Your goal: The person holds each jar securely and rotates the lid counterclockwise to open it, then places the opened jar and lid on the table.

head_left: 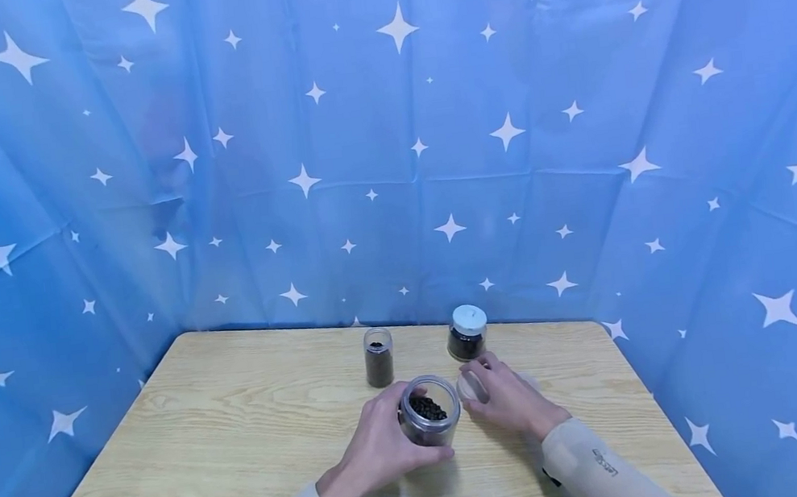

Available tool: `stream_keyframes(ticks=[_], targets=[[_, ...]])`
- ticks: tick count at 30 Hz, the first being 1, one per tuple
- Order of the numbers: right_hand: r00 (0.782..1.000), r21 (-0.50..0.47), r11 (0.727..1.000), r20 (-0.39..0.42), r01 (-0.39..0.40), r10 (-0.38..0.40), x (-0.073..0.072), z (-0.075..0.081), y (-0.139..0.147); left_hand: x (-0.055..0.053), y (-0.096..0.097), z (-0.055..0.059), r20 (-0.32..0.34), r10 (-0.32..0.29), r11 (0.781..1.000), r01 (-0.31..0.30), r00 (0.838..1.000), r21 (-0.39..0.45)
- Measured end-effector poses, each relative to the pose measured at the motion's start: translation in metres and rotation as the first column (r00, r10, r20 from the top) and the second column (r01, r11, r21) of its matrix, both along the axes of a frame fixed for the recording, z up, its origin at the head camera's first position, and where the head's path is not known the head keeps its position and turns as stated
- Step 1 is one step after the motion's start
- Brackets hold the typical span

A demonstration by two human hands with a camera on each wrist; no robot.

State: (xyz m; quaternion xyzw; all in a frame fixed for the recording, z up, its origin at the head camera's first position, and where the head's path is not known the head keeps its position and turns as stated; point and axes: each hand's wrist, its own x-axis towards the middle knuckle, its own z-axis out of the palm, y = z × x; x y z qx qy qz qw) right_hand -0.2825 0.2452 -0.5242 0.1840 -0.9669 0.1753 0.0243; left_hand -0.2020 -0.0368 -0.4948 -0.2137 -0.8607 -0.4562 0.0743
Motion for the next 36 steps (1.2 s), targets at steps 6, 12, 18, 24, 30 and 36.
stream_keyframes(ticks=[6,12,18,24,30,36], targets=[[1.0,0.006,1.0,-0.001,0.004,-0.004,-0.001,-0.001,0.001,-0.002,0.001,0.001,0.016,0.001,1.0,-0.001,1.0,0.0],[1.0,-0.003,1.0,0.006,-0.003,0.003,0.0,0.002,0.001,-0.004,0.001,0.002,0.024,0.004,1.0,-0.004,1.0,0.003],[1.0,-0.022,1.0,0.008,0.014,-0.013,0.006,0.008,0.005,-0.007,0.0,0.001,0.025,0.017,1.0,-0.017,1.0,-0.004],[1.0,-0.061,0.998,-0.024,0.015,-0.017,0.013,0.018,0.009,-0.013,0.002,0.001,0.032,0.034,0.999,-0.034,0.999,0.002],[0.997,-0.071,0.997,-0.075,-0.001,-0.004,0.02,0.024,0.012,-0.023,0.008,-0.004,0.037,0.055,0.998,-0.055,0.998,-0.003],[0.991,-0.078,0.997,-0.133,-0.019,0.009,0.028,0.028,0.015,-0.036,0.015,-0.013,0.067,0.082,0.996,-0.083,0.994,0.019]])
